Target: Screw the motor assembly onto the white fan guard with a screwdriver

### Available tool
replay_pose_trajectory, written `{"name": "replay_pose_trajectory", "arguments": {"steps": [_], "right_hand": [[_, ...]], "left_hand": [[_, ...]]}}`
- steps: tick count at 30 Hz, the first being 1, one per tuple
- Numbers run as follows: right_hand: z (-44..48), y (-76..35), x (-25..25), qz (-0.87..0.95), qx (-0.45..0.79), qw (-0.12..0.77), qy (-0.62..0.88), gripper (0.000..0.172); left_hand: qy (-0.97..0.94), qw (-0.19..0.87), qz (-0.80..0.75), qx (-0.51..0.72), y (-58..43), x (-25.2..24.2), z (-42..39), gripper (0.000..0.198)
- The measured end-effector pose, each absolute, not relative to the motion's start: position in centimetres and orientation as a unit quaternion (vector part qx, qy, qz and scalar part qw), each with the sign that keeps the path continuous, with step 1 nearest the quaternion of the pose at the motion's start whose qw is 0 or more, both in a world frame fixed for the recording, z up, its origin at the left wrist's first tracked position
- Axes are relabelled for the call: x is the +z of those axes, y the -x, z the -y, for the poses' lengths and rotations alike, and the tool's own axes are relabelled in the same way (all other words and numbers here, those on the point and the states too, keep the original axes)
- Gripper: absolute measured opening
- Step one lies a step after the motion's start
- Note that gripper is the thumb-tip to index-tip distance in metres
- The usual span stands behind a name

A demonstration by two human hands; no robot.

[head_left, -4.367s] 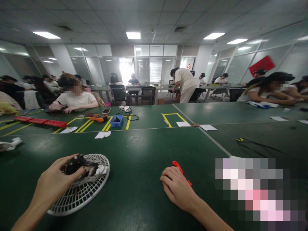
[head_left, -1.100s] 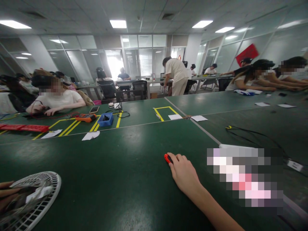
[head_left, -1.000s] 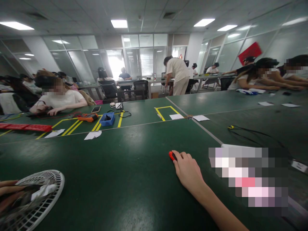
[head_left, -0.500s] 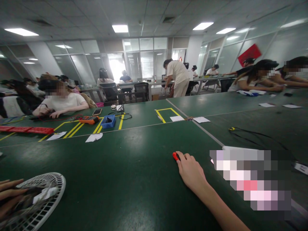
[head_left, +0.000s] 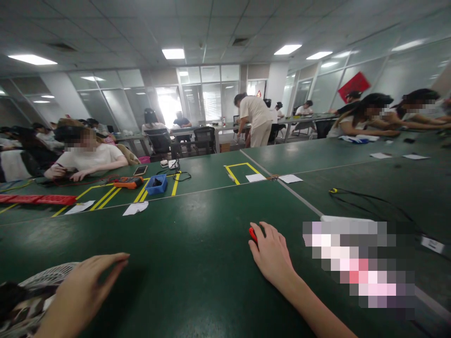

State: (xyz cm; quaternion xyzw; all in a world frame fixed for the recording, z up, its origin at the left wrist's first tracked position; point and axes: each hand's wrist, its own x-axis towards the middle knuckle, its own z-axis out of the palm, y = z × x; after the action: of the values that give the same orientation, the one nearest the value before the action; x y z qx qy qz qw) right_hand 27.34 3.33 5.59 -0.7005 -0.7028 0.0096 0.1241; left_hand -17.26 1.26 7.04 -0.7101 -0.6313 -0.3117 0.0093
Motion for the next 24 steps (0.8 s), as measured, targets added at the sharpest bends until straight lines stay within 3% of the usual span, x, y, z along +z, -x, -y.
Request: {"name": "replay_pose_trajectory", "arguments": {"steps": [4, 6, 13, 24], "right_hand": [[-2.6, -25.9, 4.6, 0.743, -0.042, 0.191, 0.640, 0.044], [-2.1, -24.8, 3.6, 0.788, -0.038, 0.232, 0.569, 0.043], [-1.8, -22.9, 1.5, 0.830, 0.045, 0.259, 0.492, 0.026], [0.1, -21.8, 1.3, 0.835, 0.049, 0.233, 0.495, 0.023]], "left_hand": [[0.784, -0.041, 0.573, -0.234, 9.8, 4.6, -2.3, 0.033], [0.808, -0.055, 0.544, -0.221, 5.9, 3.6, -2.1, 0.028], [0.851, -0.064, 0.482, -0.197, -2.3, 1.3, -1.4, 0.035], [0.834, -0.096, 0.490, -0.236, -4.6, 0.4, -3.3, 0.045]]}}
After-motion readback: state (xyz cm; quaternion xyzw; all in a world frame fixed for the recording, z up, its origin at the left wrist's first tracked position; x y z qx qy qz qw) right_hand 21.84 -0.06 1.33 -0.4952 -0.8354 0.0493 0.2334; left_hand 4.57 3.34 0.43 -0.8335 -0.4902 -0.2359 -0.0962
